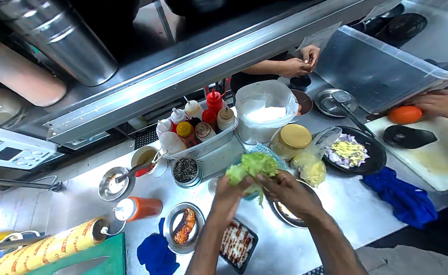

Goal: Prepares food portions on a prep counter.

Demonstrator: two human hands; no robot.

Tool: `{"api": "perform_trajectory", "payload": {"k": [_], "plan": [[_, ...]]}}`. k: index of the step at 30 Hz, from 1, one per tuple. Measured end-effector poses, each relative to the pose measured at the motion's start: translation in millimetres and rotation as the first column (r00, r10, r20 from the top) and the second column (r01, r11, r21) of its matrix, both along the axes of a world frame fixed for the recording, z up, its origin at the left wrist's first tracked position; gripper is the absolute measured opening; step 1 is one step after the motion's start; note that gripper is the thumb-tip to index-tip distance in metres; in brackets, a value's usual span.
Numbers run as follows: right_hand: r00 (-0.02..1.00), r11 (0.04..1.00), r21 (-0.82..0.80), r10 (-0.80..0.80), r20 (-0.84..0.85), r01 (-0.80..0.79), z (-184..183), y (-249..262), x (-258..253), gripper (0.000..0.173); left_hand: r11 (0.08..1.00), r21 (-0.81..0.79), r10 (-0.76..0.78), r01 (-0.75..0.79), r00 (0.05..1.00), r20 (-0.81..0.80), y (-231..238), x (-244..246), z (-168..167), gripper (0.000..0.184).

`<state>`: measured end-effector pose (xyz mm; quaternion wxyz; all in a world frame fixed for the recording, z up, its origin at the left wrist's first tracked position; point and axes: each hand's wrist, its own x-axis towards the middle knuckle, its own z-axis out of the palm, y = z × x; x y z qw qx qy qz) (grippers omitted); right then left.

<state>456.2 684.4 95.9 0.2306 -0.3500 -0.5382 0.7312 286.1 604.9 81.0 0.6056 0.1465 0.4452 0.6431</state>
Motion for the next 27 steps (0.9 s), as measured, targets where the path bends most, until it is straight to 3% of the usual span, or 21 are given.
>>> {"api": "perform_trajectory", "payload": {"k": [5,9,11,13,16,19,21,23,25,26,27], "plan": [[0.938,0.992,0.118,-0.074,0.339,0.036,-9,-6,-19,0.04,0.976,-0.014,0.213,-0.216,0.97,-0.115,-5,5,-12,0.043],[0.889,0.976,0.211,-0.058,0.454,-0.044,-19,-13,-22,0.059,0.99,-0.055,0.112,-0.129,0.964,-0.242,-10,-2,-19,0.053],[0.888,0.951,0.295,-0.054,0.457,-0.094,-22,-18,-21,0.059,0.988,-0.084,0.099,-0.127,0.956,-0.278,-10,-4,-19,0.05],[0.926,0.899,0.432,-0.094,0.366,-0.079,-29,-24,-19,0.05,0.979,-0.11,0.15,-0.169,0.975,-0.163,-10,-4,-12,0.043],[0.991,0.828,0.561,-0.072,0.108,-0.001,-36,-31,-17,0.025,0.96,-0.16,0.252,-0.23,0.958,0.139,-15,-7,-3,0.035],[0.987,0.791,0.594,-0.075,-0.145,0.147,-16,-35,-11,0.012,0.936,-0.174,0.337,-0.306,0.921,0.194,-26,-23,2,0.031],[0.956,0.633,0.717,-0.202,-0.211,0.292,15,-30,-5,0.011,0.931,-0.14,0.349,-0.337,0.935,0.069,-35,-33,5,0.039],[0.867,0.336,0.839,-0.415,-0.277,0.429,42,-8,-7,0.015,0.939,-0.122,0.321,-0.323,0.947,-0.033,-49,-40,5,0.044],[0.778,0.097,0.898,-0.544,-0.313,0.429,51,43,-17,0.026,0.948,-0.105,0.297,-0.3,0.954,-0.046,-63,-44,0,0.044],[0.782,0.087,0.938,-0.581,-0.225,0.335,50,70,-22,0.029,0.952,-0.098,0.287,-0.289,0.957,-0.032,-70,-46,-4,0.043],[0.803,0.143,0.972,-0.593,-0.069,0.188,46,95,-26,0.034,0.953,-0.1,0.285,-0.285,0.958,-0.01,-78,-47,-9,0.041]]}}
